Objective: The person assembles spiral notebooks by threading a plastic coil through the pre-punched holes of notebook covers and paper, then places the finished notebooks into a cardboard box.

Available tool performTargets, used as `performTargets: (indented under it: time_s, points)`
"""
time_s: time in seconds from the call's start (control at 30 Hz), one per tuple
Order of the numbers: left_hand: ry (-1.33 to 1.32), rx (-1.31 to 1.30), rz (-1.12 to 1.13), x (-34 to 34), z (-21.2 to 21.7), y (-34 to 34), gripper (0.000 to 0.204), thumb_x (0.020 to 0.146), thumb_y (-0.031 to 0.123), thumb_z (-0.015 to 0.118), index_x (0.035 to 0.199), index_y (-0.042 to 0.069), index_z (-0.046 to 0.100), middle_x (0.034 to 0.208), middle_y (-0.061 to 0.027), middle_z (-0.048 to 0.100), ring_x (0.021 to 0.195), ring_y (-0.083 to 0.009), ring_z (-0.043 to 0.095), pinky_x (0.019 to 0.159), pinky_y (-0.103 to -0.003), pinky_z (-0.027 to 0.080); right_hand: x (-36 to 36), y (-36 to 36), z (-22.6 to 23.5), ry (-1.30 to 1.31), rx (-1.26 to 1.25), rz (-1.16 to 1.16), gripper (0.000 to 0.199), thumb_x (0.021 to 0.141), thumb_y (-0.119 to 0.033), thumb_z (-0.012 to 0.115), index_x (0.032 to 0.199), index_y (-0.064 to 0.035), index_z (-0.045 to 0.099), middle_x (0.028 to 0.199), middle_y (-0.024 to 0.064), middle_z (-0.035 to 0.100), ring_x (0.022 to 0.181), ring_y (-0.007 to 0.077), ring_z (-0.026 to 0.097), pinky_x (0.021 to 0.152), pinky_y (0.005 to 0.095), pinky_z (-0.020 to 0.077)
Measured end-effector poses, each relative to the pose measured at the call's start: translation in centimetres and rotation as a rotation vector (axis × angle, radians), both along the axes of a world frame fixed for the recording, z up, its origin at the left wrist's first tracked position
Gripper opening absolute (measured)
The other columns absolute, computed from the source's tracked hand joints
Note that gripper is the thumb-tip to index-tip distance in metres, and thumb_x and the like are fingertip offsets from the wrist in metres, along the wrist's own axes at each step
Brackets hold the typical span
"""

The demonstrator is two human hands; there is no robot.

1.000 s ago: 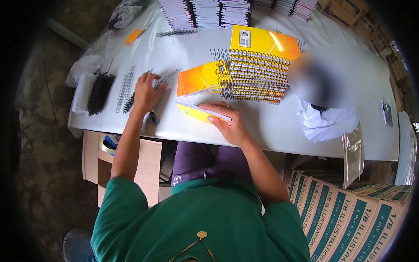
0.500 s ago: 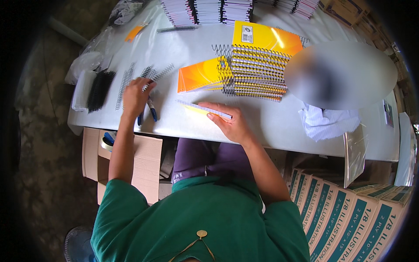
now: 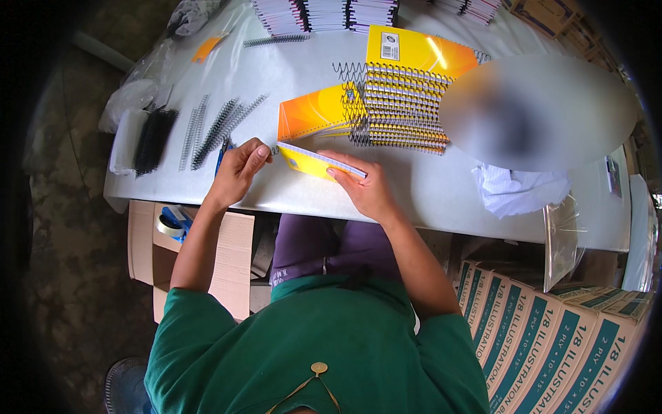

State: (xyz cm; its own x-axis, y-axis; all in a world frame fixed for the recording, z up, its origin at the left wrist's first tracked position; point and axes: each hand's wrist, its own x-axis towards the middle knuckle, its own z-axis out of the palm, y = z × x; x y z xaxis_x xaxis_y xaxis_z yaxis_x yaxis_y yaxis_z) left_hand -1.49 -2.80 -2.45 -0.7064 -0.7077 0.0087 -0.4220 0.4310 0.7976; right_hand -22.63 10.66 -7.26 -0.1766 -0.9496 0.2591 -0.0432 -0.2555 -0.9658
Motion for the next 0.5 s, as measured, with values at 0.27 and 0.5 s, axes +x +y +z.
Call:
performTargets:
  time_s: [0.27, 0.5]
  points:
    - [0.109, 0.189, 0.065, -0.6, 1.1, 0.2, 0.022, 0.089, 0.022, 0.059, 0.086, 0.0, 0.057, 0.064, 0.0007, 0.052, 0.056, -0.0057, 0.044, 0.052, -0.02, 0.037, -0.2, 0.0, -0.3, 0.081, -0.04, -0.004, 0.031, 0.086, -0.001, 0.054, 0.116, -0.0019, 0.057, 0.108, 0.0097, 0.064, 0.093, 0.0107, 0.059, 0.084, 0.0249, 0.0459]
    - [0.16, 0.303, 0.047, -0.1, 1.4, -0.2, 0.017, 0.085, 0.019, 0.063, 0.086, 0.003, 0.057, 0.066, 0.0009, 0.053, 0.053, -0.0041, 0.045, 0.049, -0.018, 0.036, -0.1, 0.2, 0.1, 0.103, -0.059, 0.041, 0.028, 0.086, -0.001, 0.054, 0.113, -0.0022, 0.059, 0.107, 0.0092, 0.064, 0.091, 0.0125, 0.061, 0.081, 0.0249, 0.047]
